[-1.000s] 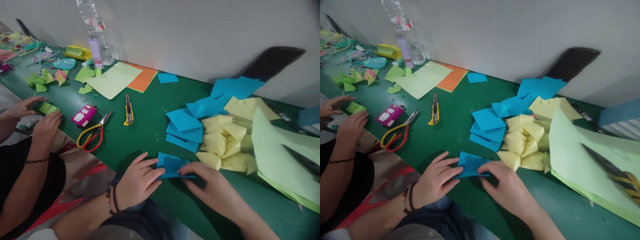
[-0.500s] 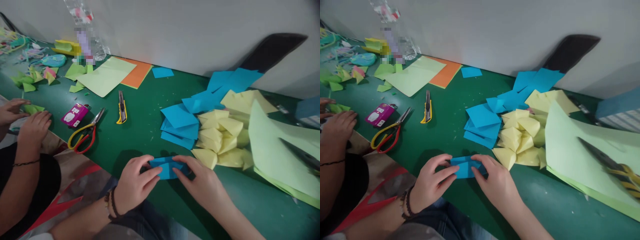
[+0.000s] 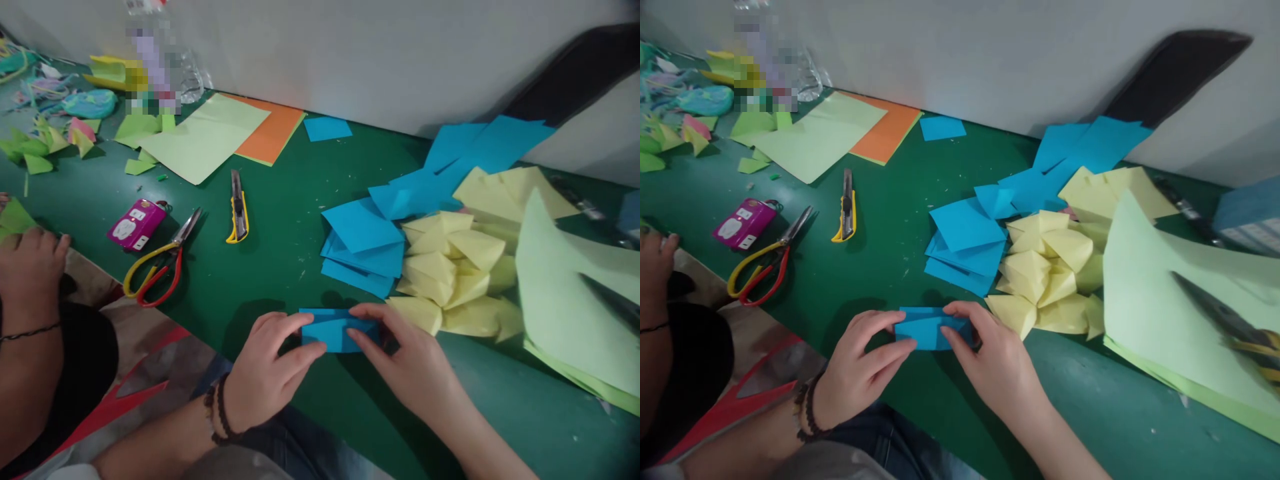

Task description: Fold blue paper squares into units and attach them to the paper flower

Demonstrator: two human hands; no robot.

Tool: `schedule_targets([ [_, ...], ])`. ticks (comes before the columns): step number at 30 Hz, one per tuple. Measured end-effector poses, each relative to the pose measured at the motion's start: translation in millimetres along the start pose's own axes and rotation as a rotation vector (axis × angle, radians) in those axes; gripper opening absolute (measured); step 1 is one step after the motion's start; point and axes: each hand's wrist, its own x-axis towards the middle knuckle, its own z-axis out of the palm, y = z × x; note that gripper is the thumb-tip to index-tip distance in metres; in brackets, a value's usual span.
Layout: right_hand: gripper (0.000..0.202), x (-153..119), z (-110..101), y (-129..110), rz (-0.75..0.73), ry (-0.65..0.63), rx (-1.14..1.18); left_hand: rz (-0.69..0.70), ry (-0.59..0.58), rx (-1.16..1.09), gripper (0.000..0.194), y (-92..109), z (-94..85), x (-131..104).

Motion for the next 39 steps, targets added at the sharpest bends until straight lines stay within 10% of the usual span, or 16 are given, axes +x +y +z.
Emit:
schedule_targets([
  [39,0.022,6.5,7.4,-4.1,-0.184,0.107,-0.342,-0.023,-0.142,-0.01,0.022,0.7,-0.5,6.3],
])
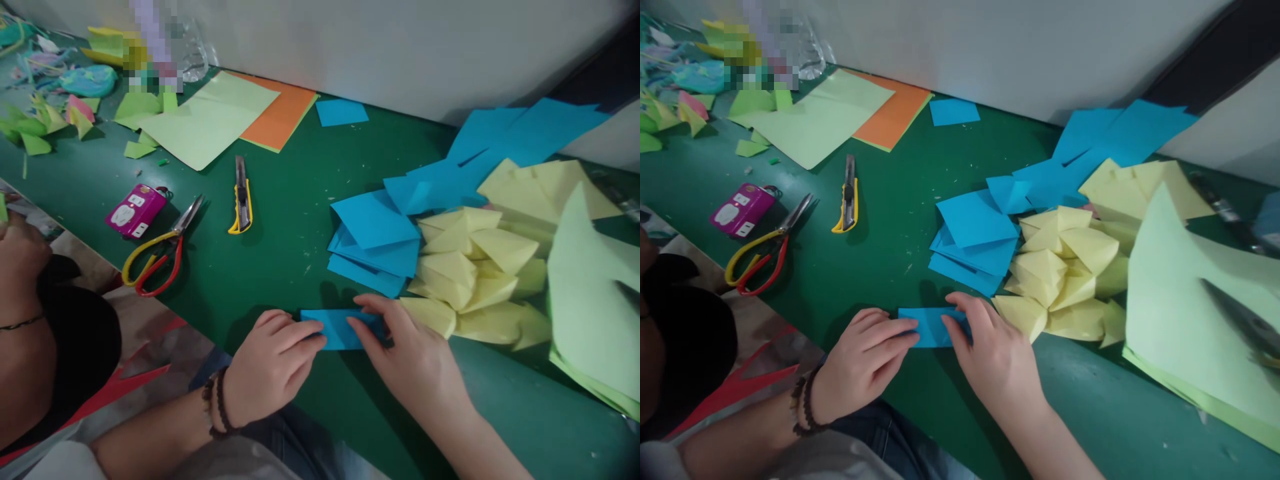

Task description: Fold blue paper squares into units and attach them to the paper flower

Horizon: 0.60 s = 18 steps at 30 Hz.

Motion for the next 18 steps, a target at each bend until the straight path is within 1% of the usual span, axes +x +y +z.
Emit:
schedule_targets([
  [5,0.025,0.6,1.0,0.3,0.022,-0.023,0.0,-0.01,-0.021,-0.005,0.021,0.5,0.0,0.4],
  [13,0.026,1.0,2.5,1.1,0.074,-0.04,-0.002,-0.019,-0.016,0.024,0.02,0.9,1.2,-2.2],
  [18,0.028,2.0,2.1,1.3,0.107,-0.052,0.014,0.009,-0.008,0.066,0.021,0.6,0.6,-3.2],
])
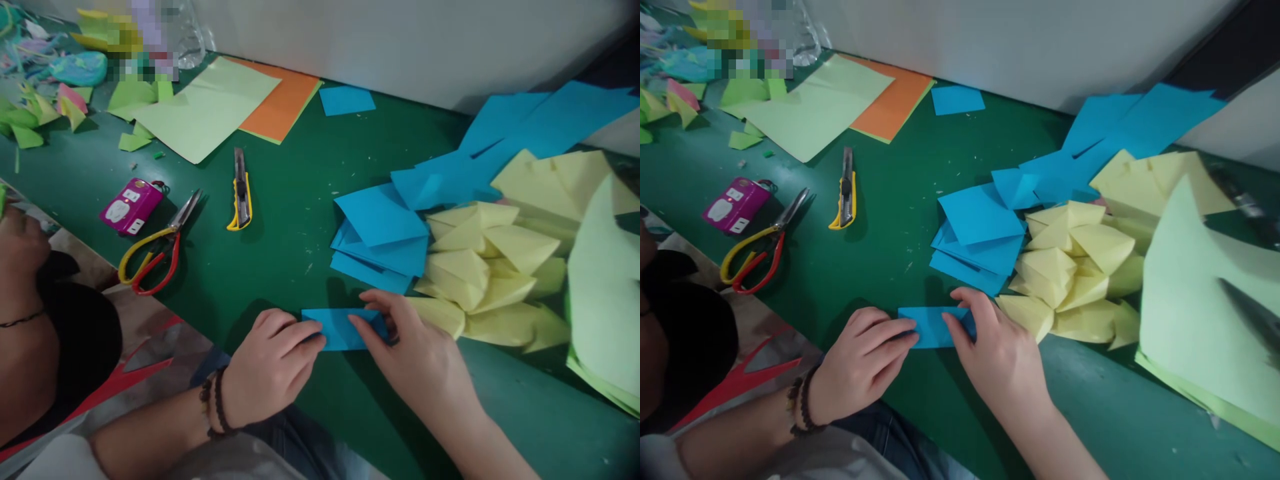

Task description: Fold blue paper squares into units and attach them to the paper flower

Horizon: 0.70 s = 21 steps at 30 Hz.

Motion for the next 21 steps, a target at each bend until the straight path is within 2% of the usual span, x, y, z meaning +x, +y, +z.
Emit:
schedule_targets([
  [8,0.025,-0.5,-0.9,-0.2,0.002,-0.009,0.014,0.077,0.02,0.034,0.02,-0.1,-2.9,5.9],
  [15,0.022,0.7,-1.0,-0.8,-0.013,0.002,0.004,0.061,0.015,0.049,0.021,-0.2,-3.5,7.1],
  [21,0.023,0.4,-2.4,-2.1,0.044,-0.015,0.02,0.052,0.005,0.044,0.021,-0.6,-3.6,5.6],
])
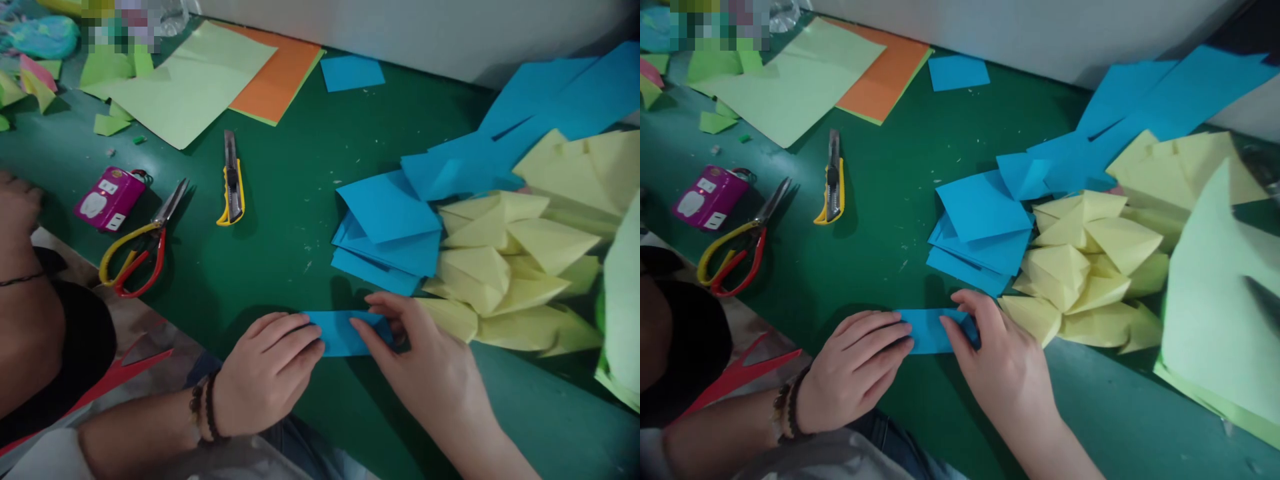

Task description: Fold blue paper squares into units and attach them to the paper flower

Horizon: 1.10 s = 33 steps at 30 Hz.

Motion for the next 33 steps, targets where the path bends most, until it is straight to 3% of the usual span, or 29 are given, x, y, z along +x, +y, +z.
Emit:
schedule_targets([
  [33,0.024,-2.3,2.0,1.5,0.009,-0.007,-0.009,-0.014,-0.094,0.014,0.028,-0.3,1.4,-4.7],
])
